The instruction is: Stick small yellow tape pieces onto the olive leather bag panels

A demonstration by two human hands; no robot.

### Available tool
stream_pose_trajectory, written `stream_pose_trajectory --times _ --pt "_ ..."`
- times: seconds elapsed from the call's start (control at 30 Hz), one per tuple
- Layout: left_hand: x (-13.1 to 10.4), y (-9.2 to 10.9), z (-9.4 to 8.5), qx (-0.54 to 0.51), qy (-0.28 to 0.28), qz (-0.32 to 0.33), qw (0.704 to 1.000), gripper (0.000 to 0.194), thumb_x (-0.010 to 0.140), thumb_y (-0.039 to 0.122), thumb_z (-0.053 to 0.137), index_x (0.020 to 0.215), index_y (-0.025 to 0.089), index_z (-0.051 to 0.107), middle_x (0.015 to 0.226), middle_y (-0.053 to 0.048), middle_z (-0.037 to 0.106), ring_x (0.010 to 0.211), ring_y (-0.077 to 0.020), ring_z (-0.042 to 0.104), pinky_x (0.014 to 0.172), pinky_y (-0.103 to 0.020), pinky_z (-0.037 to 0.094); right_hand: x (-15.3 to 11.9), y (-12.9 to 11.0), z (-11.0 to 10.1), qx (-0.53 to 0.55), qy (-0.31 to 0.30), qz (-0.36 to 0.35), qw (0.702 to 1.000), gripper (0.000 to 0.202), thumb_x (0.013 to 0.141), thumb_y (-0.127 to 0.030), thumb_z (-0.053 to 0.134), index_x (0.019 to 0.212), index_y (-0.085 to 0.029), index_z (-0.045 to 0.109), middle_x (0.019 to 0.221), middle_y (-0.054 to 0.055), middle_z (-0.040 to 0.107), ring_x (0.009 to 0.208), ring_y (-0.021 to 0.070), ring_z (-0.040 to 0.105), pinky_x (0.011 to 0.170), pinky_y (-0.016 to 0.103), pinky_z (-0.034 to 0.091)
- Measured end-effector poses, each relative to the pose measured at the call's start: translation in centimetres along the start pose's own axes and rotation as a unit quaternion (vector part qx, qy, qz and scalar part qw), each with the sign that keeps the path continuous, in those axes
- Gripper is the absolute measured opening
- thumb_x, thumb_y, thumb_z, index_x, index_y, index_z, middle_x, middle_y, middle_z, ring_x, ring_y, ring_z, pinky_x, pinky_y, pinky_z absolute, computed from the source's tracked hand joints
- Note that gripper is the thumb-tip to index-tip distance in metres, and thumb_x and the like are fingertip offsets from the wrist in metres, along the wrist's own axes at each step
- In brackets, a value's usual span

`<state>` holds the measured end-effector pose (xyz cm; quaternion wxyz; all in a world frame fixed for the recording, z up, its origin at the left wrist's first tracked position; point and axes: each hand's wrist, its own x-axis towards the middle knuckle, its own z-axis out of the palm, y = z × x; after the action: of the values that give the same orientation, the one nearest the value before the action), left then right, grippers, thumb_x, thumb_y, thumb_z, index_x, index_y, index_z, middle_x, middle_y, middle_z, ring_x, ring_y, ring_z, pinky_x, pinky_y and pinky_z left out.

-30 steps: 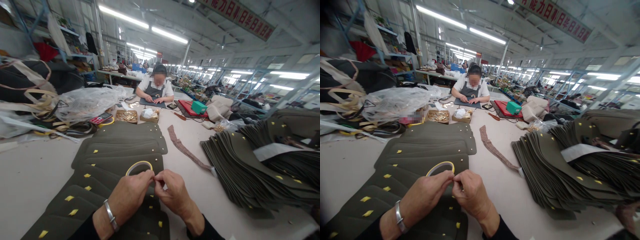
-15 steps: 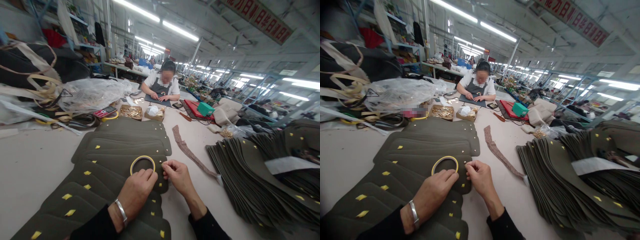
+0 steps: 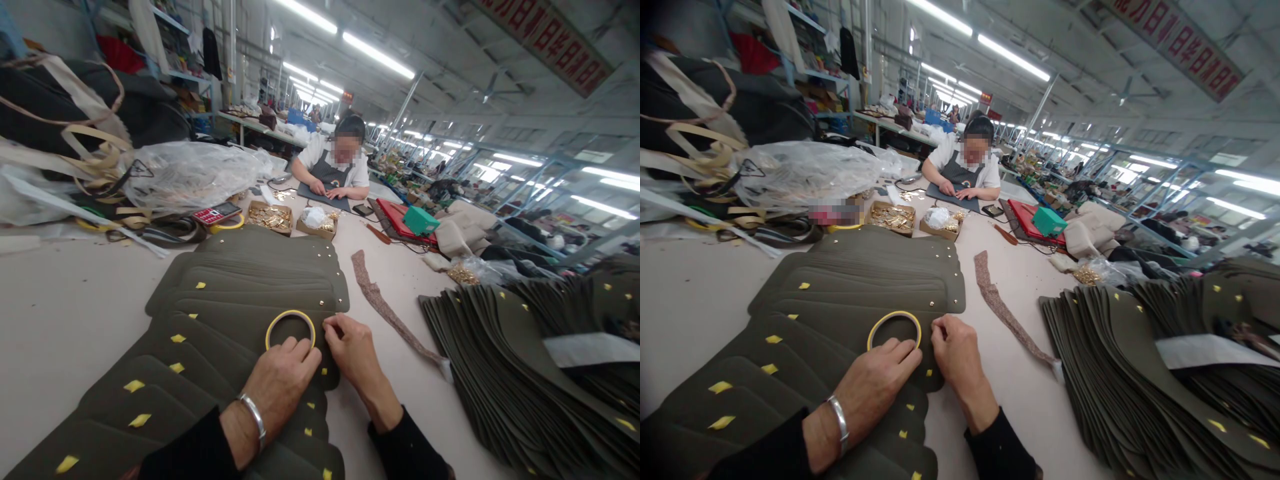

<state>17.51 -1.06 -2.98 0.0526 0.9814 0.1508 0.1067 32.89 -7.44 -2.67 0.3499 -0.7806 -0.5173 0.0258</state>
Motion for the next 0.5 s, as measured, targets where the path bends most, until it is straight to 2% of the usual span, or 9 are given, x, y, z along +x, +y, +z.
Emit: stream_pose_trajectory --times 0.07,0.17,0.2,0.27,0.37,0.43,0.5 --pt "0.0 0.0 0.0 -0.001 0.0 -0.004 1.0 0.013 0.089 0.009 0.047 0.088 0.02 0.055 0.09 -0.004 0.062 0.079 -0.0216 0.055 0.066 -0.033 0.05 0.0 0.2 -0.2 0.031 -0.002 0.042 0.999 0.013 0.083 -0.019 0.057 0.092 -0.018 0.065 0.068 0.001 0.069 0.064 0.0161 0.065 0.066 0.026 0.049" --pt "0.1 0.0 -0.2 -0.001 -0.009 -0.014 1.0 0.015 0.089 0.008 0.045 0.088 0.02 0.055 0.09 -0.005 0.061 0.079 -0.0207 0.055 0.067 -0.032 0.05 -0.4 0.8 -0.9 0.095 0.009 0.09 0.991 0.028 0.085 -0.026 0.058 0.111 -0.016 0.056 0.062 -0.002 0.065 0.053 0.0152 0.063 0.054 0.025 0.049" --pt "0.1 -0.1 -0.2 -0.001 -0.014 -0.017 1.0 0.015 0.089 0.008 0.045 0.089 0.019 0.055 0.09 -0.005 0.061 0.08 -0.0209 0.055 0.067 -0.032 0.05 -0.6 1.0 -1.2 0.098 0.017 0.069 0.993 0.025 0.087 -0.027 0.056 0.109 -0.016 0.056 0.065 -0.001 0.066 0.055 0.015 0.063 0.054 0.025 0.05" --pt "0.1 0.0 -0.3 0.0 -0.025 -0.023 0.999 0.017 0.09 0.008 0.043 0.09 0.019 0.055 0.091 -0.005 0.061 0.083 -0.0219 0.055 0.068 -0.033 0.05 -0.9 1.3 -1.8 0.058 0.029 -0.034 0.997 0.014 0.09 -0.024 0.051 0.098 -0.017 0.061 0.078 0.004 0.068 0.066 0.0155 0.065 0.064 0.026 0.052" --pt "0.1 0.1 -0.3 0.004 -0.037 -0.021 0.999 0.019 0.09 0.009 0.04 0.09 0.02 0.055 0.09 -0.006 0.061 0.086 -0.0248 0.056 0.07 -0.037 0.05 -1.0 1.2 -2.0 -0.063 -0.003 -0.182 0.981 0.02 0.093 -0.016 0.045 0.09 -0.017 0.064 0.084 0.007 0.067 0.079 0.018 0.064 0.076 0.029 0.05" --pt "0.0 0.1 -0.3 0.008 -0.041 -0.018 0.999 0.02 0.09 0.009 0.039 0.091 0.02 0.055 0.089 -0.006 0.061 0.084 -0.0258 0.056 0.07 -0.04 0.05 -0.8 0.8 -1.7 -0.127 -0.035 -0.202 0.971 0.021 0.092 -0.014 0.045 0.089 -0.016 0.065 0.08 0.007 0.066 0.076 0.0188 0.063 0.074 0.029 0.05" --pt "-0.2 0.2 -0.3 0.007 -0.044 -0.014 0.999 0.02 0.09 0.008 0.038 0.091 0.02 0.055 0.089 -0.006 0.061 0.082 -0.0257 0.057 0.07 -0.041 0.049 -0.4 0.5 -1.3 -0.157 -0.051 -0.175 0.971 0.018 0.089 -0.012 0.049 0.086 -0.016 0.066 0.078 0.007 0.066 0.073 0.0191 0.063 0.07 0.028 0.049"
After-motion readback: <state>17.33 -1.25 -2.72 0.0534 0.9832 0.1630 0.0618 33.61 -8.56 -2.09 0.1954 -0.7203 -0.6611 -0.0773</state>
